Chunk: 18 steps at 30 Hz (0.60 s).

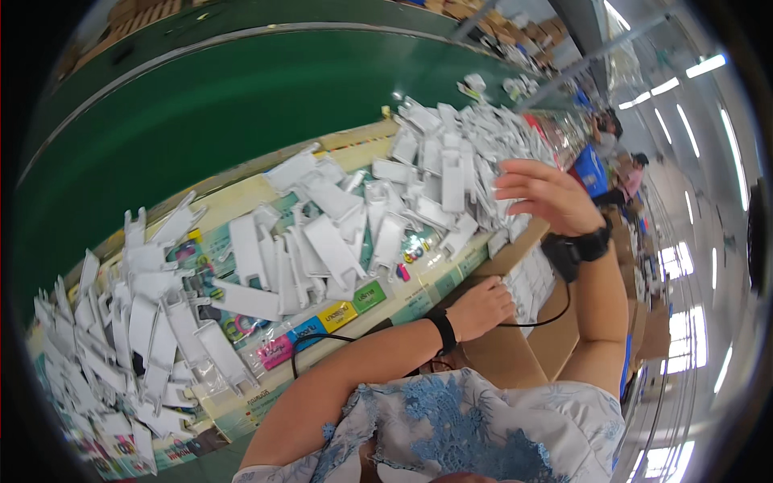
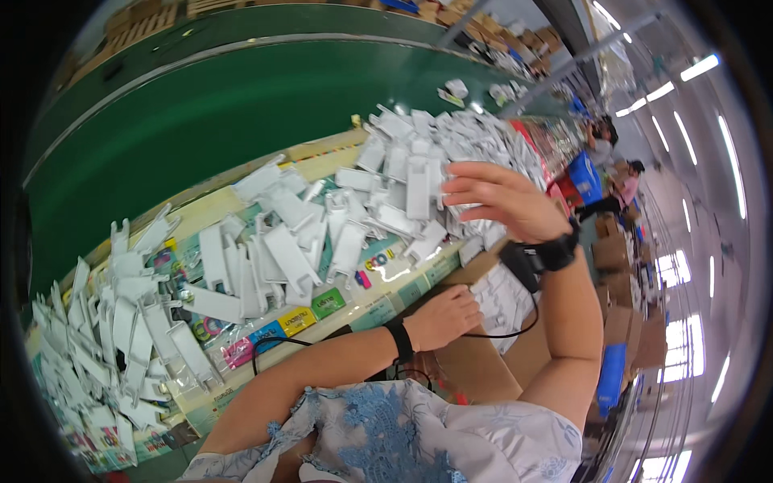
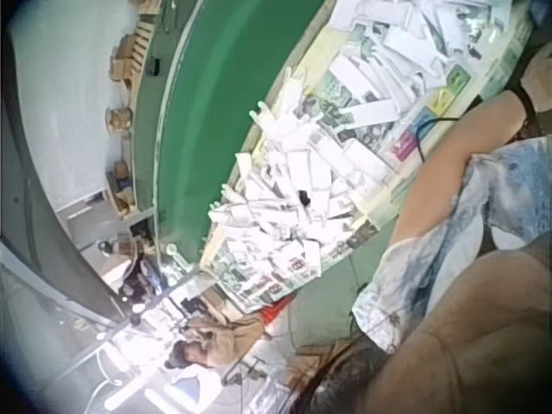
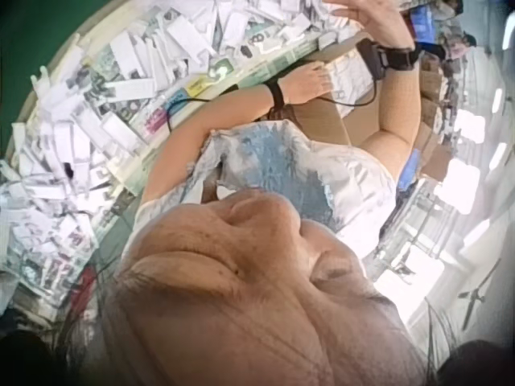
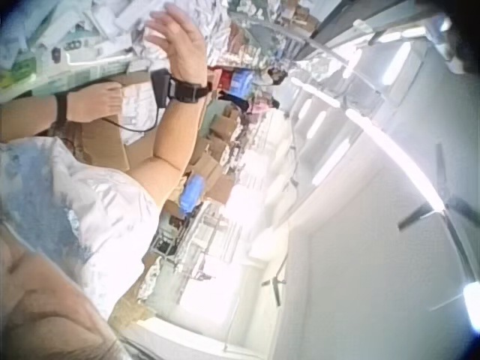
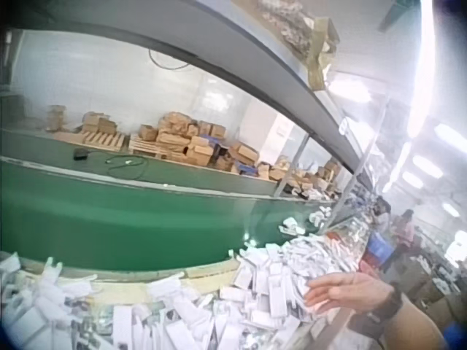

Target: Assembling and packing small handheld electronic fans on an assembly line.

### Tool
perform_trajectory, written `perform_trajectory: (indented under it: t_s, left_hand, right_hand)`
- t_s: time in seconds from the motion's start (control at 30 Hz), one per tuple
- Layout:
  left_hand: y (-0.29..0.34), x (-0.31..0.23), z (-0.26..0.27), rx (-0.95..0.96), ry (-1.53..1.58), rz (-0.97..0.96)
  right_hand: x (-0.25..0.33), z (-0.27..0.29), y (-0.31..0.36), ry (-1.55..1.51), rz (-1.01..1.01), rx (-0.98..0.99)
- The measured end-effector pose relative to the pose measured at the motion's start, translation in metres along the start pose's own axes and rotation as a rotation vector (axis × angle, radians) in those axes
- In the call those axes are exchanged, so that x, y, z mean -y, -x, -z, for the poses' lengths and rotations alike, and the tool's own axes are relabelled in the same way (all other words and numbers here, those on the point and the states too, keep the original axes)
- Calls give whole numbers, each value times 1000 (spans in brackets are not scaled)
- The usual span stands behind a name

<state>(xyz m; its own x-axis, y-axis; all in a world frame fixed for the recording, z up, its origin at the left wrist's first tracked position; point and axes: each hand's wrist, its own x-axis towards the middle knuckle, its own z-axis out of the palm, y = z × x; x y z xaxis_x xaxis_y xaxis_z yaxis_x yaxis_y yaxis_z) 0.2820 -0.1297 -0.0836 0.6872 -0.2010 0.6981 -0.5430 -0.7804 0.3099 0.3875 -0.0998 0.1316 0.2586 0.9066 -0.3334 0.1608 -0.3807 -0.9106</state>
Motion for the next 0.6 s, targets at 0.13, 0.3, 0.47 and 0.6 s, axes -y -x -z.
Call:
perform_trajectory:
  t_s: [0.13, 0.3, 0.47, 0.6]
  left_hand:
    - [-9, -5, -3, 2, 19, 18]
    - [-9, -11, -3, 44, 57, 40]
    - [-9, -15, 1, 84, 83, 78]
    - [-13, -18, 3, 99, 115, 83]
  right_hand:
    - [-79, 91, 93, -30, -25, -625]
    - [-259, 115, 156, 36, -777, -580]
    - [-319, 94, 142, 254, -833, -502]
    - [-372, 108, 163, 193, -889, -607]
